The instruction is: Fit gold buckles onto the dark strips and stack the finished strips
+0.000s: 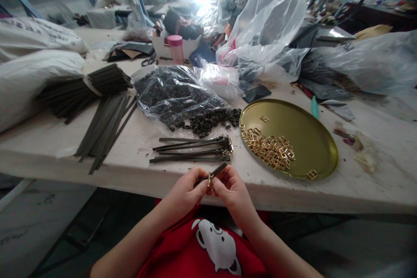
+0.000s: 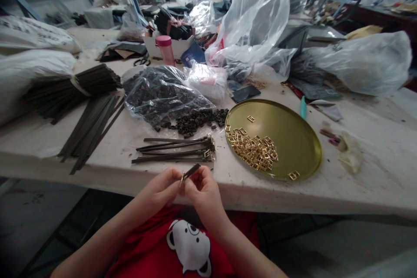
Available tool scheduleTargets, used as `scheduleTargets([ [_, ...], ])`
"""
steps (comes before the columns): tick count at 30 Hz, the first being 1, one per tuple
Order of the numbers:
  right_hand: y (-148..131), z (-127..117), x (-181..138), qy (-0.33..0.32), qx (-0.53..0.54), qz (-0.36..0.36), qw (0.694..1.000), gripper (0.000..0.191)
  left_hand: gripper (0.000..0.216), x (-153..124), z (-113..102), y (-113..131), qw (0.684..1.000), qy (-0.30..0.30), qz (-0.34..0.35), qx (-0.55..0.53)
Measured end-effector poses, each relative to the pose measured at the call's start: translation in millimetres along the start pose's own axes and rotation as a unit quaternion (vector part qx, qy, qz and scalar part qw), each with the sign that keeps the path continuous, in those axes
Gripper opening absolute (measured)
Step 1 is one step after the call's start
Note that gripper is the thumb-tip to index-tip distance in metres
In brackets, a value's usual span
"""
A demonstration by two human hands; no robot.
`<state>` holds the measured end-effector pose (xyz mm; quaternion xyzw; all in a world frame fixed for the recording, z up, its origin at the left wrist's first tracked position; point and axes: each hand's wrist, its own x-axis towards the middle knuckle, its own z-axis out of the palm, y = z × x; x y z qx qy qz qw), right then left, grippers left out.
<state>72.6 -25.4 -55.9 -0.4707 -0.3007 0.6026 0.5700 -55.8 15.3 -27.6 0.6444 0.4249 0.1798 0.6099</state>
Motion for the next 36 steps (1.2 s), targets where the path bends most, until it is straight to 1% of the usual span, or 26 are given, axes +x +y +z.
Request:
scheduleTargets([
  [2,-1,-1,-1,-0.011,-0.005,-0.009,1.000,0.019,0.020,-1,1,0,0.999,-0.020,-0.011,-0.031],
  [7,-6,-4,-2,-0.028,-0.024,0.008,0.999,0.022,0.020,-2,2,-1,0.996,-0.048,-0.031,-0.071],
  [11,-7,-5,-2,-0.020,-0.033,-0.011,0.999,0.022,0.018,-2,3,-1,0.997,-0.035,-0.025,-0.067],
  [14,-6,-6,-2,-0.005,-0.041,-0.023,0.999,0.021,0.018,-2,3,-1,0.998,-0.023,-0.032,-0.058],
  [21,-4,-12,4,-0.038,-0.016,0.033,0.999,0.020,0.018,-1,3,-1,0.998,-0.025,-0.042,-0.044],
  [27,-6,-9,8,0.011,-0.085,-0.009,0.996,0.025,0.013,1,1,-2,0.999,-0.018,-0.038,-0.029],
  [29,-7,-8,8,0.009,-0.092,-0.016,0.996,0.024,0.011,2,0,-3,0.999,-0.014,-0.037,-0.031],
  [31,-8,-9,9,-0.012,-0.081,-0.004,0.997,0.024,0.010,4,0,-4,0.999,-0.008,-0.035,-0.030],
  [33,-7,-11,10,-0.035,-0.054,0.023,0.998,0.024,0.011,6,0,-4,1.000,-0.006,-0.021,-0.020],
  [36,-6,-13,12,-0.038,-0.009,0.064,0.997,0.023,0.011,8,0,-5,1.000,-0.001,0.013,0.015],
])
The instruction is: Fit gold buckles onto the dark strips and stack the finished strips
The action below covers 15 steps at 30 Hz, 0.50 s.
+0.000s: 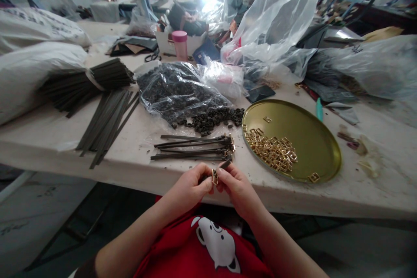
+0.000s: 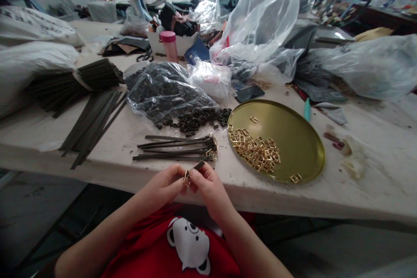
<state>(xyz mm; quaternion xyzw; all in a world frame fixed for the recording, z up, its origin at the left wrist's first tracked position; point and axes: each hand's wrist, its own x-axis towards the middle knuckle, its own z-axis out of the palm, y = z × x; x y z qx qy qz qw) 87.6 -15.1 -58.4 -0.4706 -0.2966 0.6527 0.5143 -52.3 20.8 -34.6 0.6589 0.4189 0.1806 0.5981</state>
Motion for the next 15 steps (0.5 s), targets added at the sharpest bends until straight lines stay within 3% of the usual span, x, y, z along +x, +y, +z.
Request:
scheduleTargets([
  [6,1,-1,4,-0.016,0.082,0.057,0.995,0.022,0.013,3,0,-3,1.000,0.008,0.011,0.003],
  [15,9,3,4,0.004,0.180,0.067,0.981,0.019,0.017,10,7,-14,0.996,0.054,-0.003,-0.064],
])
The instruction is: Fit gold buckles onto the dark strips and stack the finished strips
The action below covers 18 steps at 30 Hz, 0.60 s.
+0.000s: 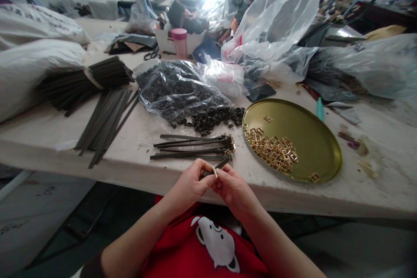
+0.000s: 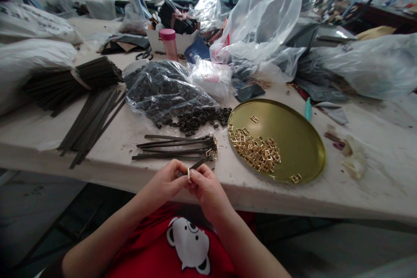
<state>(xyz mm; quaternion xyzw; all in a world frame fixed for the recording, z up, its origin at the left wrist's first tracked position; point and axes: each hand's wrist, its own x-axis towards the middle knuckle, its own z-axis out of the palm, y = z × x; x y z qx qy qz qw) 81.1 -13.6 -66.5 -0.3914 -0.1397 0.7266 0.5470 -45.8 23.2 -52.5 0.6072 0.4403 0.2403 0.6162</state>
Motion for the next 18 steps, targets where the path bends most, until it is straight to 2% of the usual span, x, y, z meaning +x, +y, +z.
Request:
scheduleTargets([
  [5,4,2,0,-0.005,0.004,-0.034,0.999,0.020,0.019,-6,-2,7,0.999,-0.035,-0.018,0.000],
  [9,6,3,-1,-0.005,-0.017,-0.036,0.999,0.019,0.011,-8,-4,11,0.999,-0.008,0.012,0.053],
  [13,5,2,-5,0.027,-0.114,-0.085,0.990,0.017,0.013,-8,-4,10,0.997,-0.010,0.026,0.070],
  [16,3,0,-8,0.057,-0.249,-0.178,0.950,0.013,0.013,-8,-4,8,0.998,-0.013,0.015,0.061],
  [18,2,-3,-9,0.073,-0.355,-0.249,0.898,0.010,0.012,-8,-5,5,0.999,-0.014,0.004,0.051],
])
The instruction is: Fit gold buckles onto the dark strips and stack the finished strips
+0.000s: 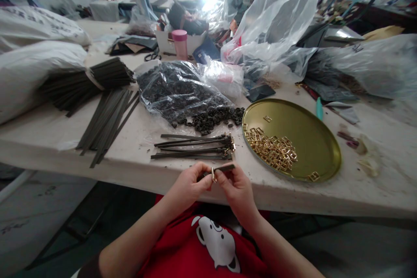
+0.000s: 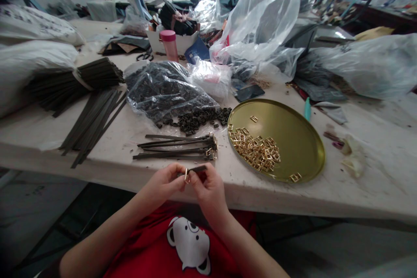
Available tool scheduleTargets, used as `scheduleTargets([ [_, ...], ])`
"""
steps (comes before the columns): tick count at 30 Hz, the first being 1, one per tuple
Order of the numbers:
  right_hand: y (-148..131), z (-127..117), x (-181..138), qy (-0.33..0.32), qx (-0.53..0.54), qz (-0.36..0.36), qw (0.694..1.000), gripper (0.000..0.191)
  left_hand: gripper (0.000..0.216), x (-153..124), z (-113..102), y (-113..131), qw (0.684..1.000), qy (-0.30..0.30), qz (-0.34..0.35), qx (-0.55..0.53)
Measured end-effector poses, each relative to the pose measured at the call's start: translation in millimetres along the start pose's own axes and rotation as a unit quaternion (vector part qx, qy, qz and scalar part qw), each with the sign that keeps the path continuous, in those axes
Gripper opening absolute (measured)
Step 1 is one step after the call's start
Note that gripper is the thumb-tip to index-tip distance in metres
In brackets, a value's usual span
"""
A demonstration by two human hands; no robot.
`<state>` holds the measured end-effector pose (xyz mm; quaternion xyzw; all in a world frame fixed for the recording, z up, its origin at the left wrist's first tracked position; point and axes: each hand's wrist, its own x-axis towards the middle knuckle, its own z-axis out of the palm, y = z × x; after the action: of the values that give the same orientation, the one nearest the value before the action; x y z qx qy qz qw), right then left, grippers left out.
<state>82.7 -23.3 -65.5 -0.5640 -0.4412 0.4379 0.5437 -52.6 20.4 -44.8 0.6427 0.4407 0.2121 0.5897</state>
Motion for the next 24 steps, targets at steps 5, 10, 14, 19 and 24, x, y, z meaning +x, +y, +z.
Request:
scheduleTargets([
  [5,1,-6,-2,0.023,-0.182,-0.187,0.965,0.006,0.016,0,-2,-2,0.997,-0.012,-0.035,-0.067],
  [10,-11,-13,-3,-0.068,-0.106,-0.178,0.976,0.012,0.023,-2,-3,0,0.995,-0.012,-0.049,-0.085],
  [14,-19,-21,6,-0.154,-0.027,-0.071,0.985,0.027,0.026,-3,-5,1,0.993,-0.036,-0.075,-0.081],
  [19,-18,-25,20,-0.226,-0.087,-0.102,0.965,0.018,0.022,-3,-7,6,0.996,-0.012,-0.075,-0.037],
  [24,-18,-29,21,-0.249,-0.199,-0.185,0.930,0.015,0.017,-2,-5,7,0.998,-0.008,-0.059,-0.003],
])
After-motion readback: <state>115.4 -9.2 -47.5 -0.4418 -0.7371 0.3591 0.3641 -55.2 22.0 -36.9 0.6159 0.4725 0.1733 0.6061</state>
